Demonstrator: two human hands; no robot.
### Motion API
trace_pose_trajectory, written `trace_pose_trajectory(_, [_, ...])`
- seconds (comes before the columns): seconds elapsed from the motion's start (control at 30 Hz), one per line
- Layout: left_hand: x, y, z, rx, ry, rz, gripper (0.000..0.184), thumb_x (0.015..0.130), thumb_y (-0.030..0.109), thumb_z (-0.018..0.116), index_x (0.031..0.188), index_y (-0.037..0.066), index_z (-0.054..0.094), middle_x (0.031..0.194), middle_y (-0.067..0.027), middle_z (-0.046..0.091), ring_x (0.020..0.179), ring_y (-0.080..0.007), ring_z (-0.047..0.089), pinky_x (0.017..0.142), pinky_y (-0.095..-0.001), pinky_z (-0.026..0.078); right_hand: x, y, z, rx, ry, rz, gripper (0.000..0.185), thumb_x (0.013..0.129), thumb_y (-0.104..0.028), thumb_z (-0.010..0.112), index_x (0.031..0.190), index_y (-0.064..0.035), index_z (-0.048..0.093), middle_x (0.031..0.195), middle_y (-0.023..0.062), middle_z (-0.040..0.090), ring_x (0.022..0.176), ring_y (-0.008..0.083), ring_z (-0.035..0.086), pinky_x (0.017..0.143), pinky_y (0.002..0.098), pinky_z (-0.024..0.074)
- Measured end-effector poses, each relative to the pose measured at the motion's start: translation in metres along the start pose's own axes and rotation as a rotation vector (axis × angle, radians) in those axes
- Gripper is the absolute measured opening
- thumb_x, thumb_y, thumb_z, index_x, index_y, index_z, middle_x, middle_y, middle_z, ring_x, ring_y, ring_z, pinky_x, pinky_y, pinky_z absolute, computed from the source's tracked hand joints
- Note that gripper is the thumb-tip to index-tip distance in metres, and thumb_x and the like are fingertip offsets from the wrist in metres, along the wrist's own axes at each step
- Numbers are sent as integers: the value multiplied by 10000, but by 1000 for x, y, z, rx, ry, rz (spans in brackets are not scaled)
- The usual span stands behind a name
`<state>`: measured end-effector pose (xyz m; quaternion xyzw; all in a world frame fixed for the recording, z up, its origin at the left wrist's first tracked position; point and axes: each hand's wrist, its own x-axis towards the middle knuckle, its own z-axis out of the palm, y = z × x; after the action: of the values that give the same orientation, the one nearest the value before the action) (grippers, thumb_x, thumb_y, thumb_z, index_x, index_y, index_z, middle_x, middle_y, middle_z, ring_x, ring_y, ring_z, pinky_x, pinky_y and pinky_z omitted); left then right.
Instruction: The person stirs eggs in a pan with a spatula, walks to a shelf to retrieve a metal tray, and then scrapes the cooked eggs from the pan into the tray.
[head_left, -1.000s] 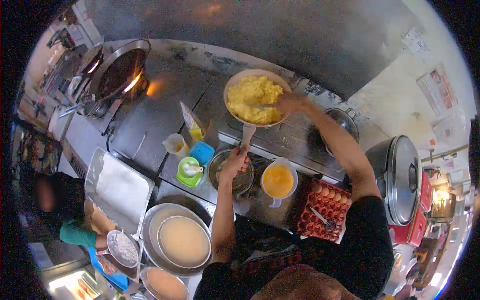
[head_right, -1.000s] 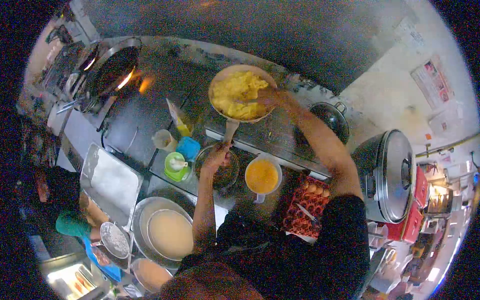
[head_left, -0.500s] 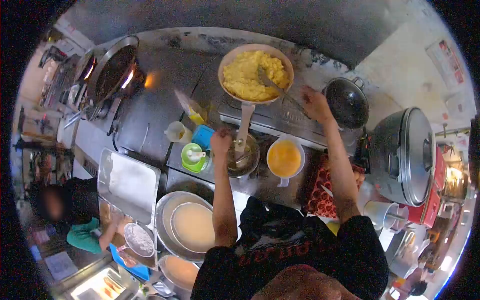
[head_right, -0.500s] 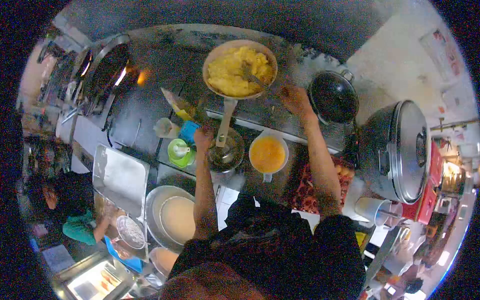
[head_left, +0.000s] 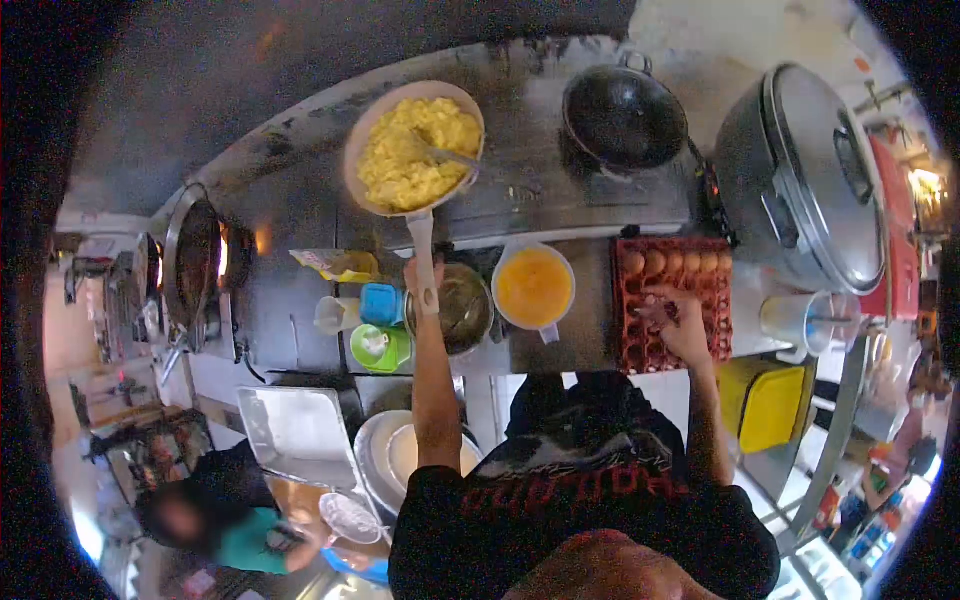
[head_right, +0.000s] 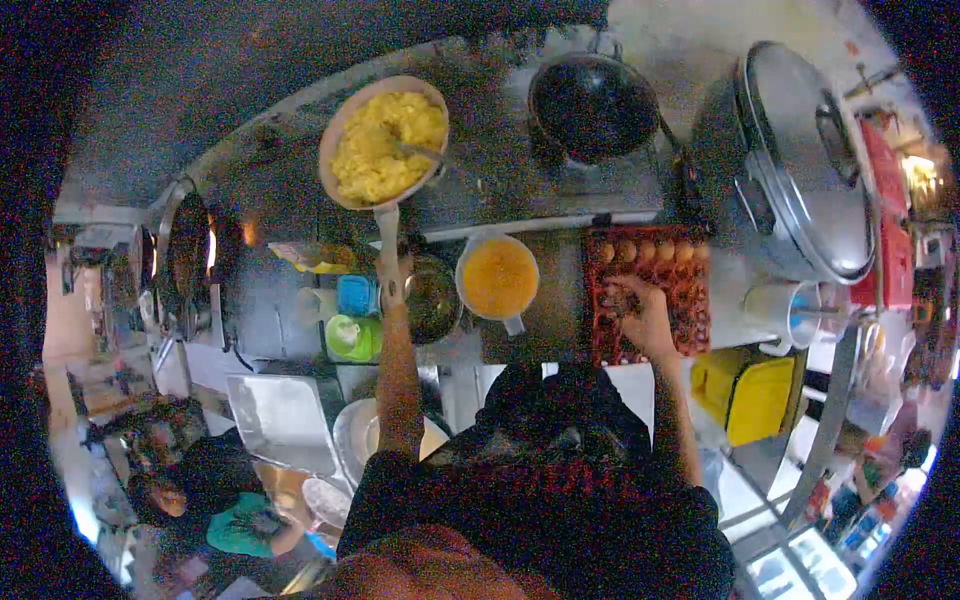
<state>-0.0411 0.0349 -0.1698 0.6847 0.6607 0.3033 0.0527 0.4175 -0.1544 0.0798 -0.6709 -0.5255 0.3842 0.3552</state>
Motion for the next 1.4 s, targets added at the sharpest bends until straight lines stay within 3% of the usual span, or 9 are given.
trace_pose_trajectory(0.17, [10, 74, -36, 267, -96, -103, 344, 775, 411, 637, 796, 67, 642, 714, -164, 637, 676, -334, 624, 618, -426, 494, -9, 9, 21, 24, -78, -21, 255, 743, -36, 623, 995, 2, 620, 833, 220, 627, 777, 348, 626, 691, 364, 481])
trace_pose_trajectory(0.33, [3, 40, -3, -224, -334, -278, 407, 777, 431, 653, 968, 72, 654, 824, -141, 658, 848, -311, 630, 807, -426, 479, -1, -1, 12, -126, -94, -146, 195, 802, -2, 577, 991, 22, 621, 829, 166, 644, 729, 223, 634, 663, 322, 486])
trace_pose_trajectory(0.43, [-7, 16, 26, 300, -2, 10, 453, 795, 440, 640, 996, 34, 638, 894, -132, 664, 847, -317, 630, 802, -399, 489, 2, -9, -3, -108, -78, -124, 204, 804, -9, 581, 1001, 20, 621, 857, 170, 641, 737, 234, 634, 668, 322, 484])
trace_pose_trajectory(0.5, [-13, 16, 22, -288, -186, -368, 568, 807, 408, 642, 1168, -11, 512, 1158, -183, 534, 1050, -339, 525, 920, -442, 406, 0, -13, -14, -68, -82, -53, 213, 809, -18, 582, 1016, 8, 625, 845, 157, 639, 727, 228, 624, 663, 322, 482])
trace_pose_trajectory(0.73, [17, 64, -16, 307, -580, -426, 503, 877, 392, 536, 1167, -18, 500, 1150, -212, 544, 1076, -329, 521, 915, -429, 421, 1, 6, -13, -146, -10, -175, 220, 826, -33, 578, 1039, -1, 621, 814, 140, 626, 726, 207, 609, 641, 313, 473])
trace_pose_trajectory(1.03, [6, 44, -79, -1203, -127, -891, 417, 945, 345, 425, 1182, 15, 519, 1007, -156, 616, 942, -255, 601, 844, -362, 489, 27, -20, 0, -134, -4, -180, 240, 760, -38, 613, 997, 0, 606, 857, 194, 621, 826, 308, 606, 745, 363, 465])
trace_pose_trajectory(1.17, [19, 110, -149, -1525, -718, -938, 369, 953, 320, 431, 1170, 42, 539, 992, -111, 625, 886, -234, 622, 795, -399, 528, 64, -52, 3, -261, 1, -61, 261, 811, -60, 627, 1062, 5, 601, 889, 141, 646, 786, 189, 603, 733, 306, 468])
trace_pose_trajectory(1.3, [21, 100, -133, -1572, -772, -901, 331, 924, 289, 493, 1164, 71, 552, 870, -65, 595, 714, -209, 594, 620, -365, 514, 149, -107, 47, -483, 240, -642, 332, 830, -113, 614, 1148, -38, 554, 952, 165, 635, 784, 353, 608, 715, 397, 490])
trace_pose_trajectory(1.4, [26, 87, -125, -1682, -759, -928, 336, 892, 274, 547, 1161, 74, 564, 781, -43, 560, 635, -182, 560, 549, -316, 477, 214, -87, 114, -569, -31, -607, 347, 845, -223, 605, 1136, -40, 557, 973, 185, 623, 818, 409, 587, 710, 440, 490])
